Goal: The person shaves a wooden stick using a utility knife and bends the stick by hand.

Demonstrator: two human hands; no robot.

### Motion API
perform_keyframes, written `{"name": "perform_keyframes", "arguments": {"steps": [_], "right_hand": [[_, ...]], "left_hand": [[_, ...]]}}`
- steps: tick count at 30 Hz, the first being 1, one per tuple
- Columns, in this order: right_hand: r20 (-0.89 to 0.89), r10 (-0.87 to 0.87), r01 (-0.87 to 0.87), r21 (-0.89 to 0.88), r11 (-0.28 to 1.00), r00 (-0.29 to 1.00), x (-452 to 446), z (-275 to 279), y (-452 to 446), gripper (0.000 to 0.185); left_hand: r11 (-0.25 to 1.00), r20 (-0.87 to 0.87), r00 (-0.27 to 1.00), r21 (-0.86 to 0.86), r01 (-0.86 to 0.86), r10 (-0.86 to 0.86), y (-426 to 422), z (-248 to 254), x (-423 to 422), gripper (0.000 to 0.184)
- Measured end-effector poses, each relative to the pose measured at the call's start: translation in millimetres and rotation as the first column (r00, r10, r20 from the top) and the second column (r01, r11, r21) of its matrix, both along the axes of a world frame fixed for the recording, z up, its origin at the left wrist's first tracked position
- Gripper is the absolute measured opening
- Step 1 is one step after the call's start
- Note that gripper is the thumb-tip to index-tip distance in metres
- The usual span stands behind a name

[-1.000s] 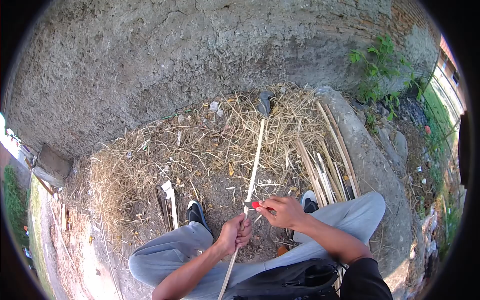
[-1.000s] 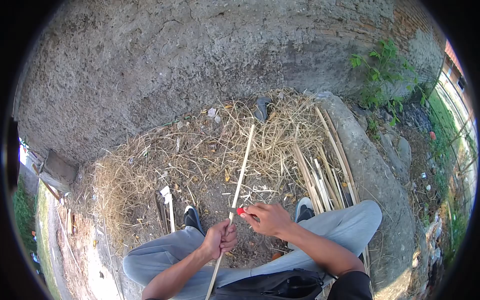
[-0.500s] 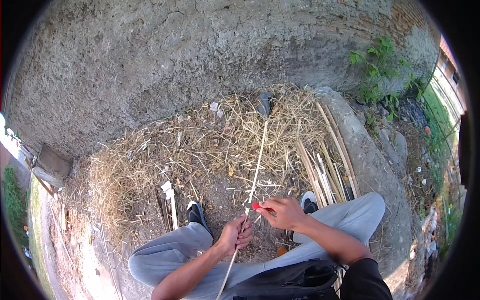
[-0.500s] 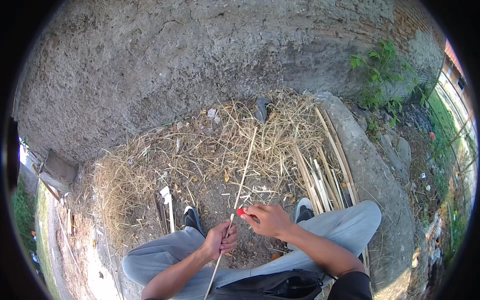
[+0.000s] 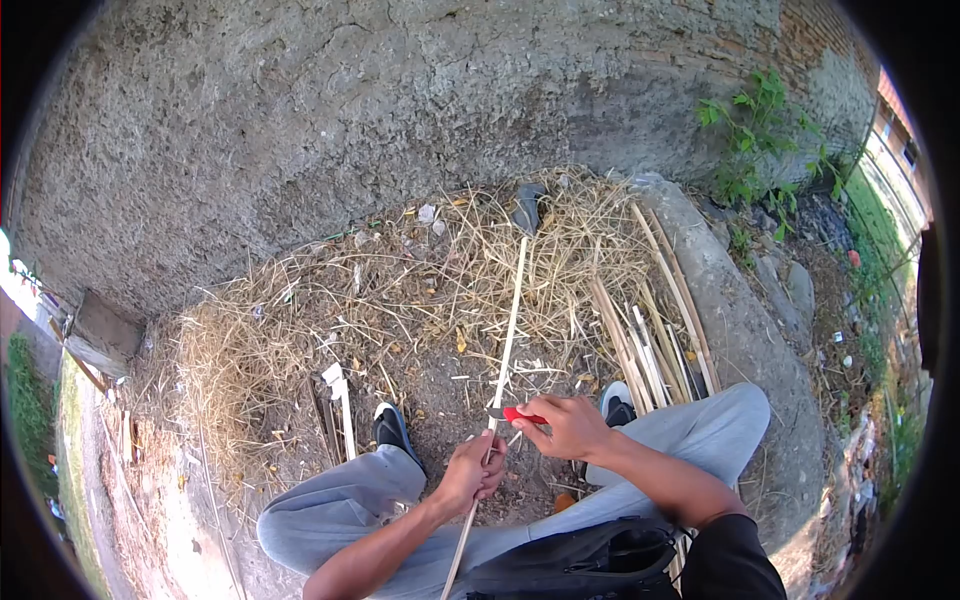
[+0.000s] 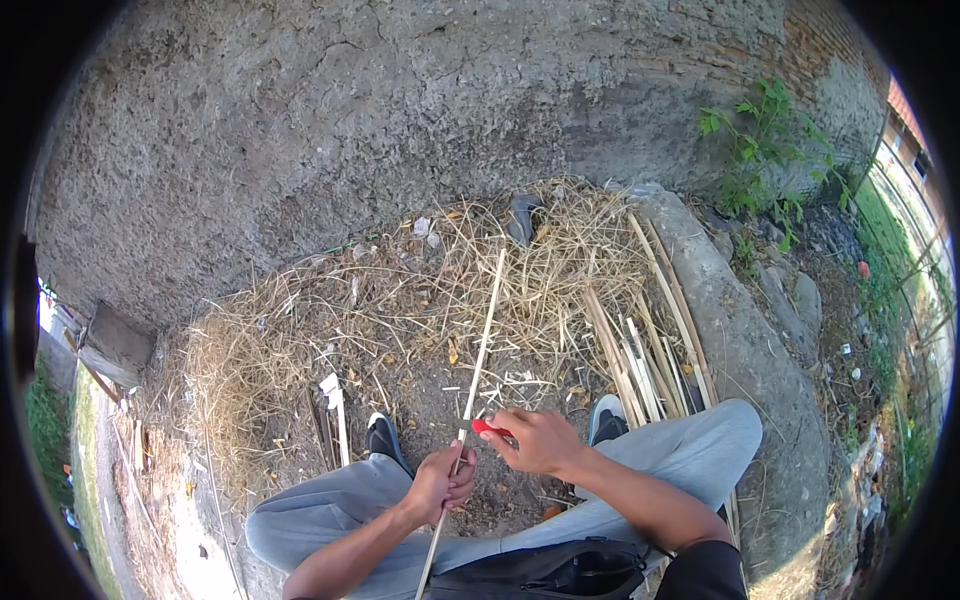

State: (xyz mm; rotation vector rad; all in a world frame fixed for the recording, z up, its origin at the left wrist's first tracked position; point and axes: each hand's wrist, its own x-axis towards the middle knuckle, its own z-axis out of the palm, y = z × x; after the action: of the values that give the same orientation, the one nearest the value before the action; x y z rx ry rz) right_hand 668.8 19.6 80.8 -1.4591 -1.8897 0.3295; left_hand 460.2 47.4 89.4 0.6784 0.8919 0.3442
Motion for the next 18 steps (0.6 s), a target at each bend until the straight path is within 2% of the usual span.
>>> {"name": "perform_keyframes", "arguments": {"steps": [2, 8, 14, 18], "right_hand": [[-0.001, 0.005, -0.005, 0.053, 0.999, 1.0, -1.0, -0.8, -0.3, 0.022], [-0.049, 0.024, -0.018, 0.119, 0.993, 0.999, -3.1, 2.8, -0.4, 0.019], [-0.095, 0.051, -0.037, 0.149, 0.988, 0.994, -3.0, 1.2, -1.6, 0.016], [-0.056, 0.04, -0.03, 0.166, 0.986, 0.998, -0.2, 13.8, -3.9, 0.016]], "left_hand": [[0.989, 0.105, 0.994, -0.14, 0.047, -0.032, 5.5, -3.3, -3.8, 0.04], [0.942, 0.248, 0.968, -0.313, 0.125, -0.046, 11.2, -4.4, -7.7, 0.042], [0.96, 0.205, 0.978, -0.262, 0.1, -0.046, 4.6, 2.0, -4.8, 0.043], [0.963, 0.175, 0.982, -0.244, 0.111, -0.069, 2.2, 8.3, -3.2, 0.044]]}}
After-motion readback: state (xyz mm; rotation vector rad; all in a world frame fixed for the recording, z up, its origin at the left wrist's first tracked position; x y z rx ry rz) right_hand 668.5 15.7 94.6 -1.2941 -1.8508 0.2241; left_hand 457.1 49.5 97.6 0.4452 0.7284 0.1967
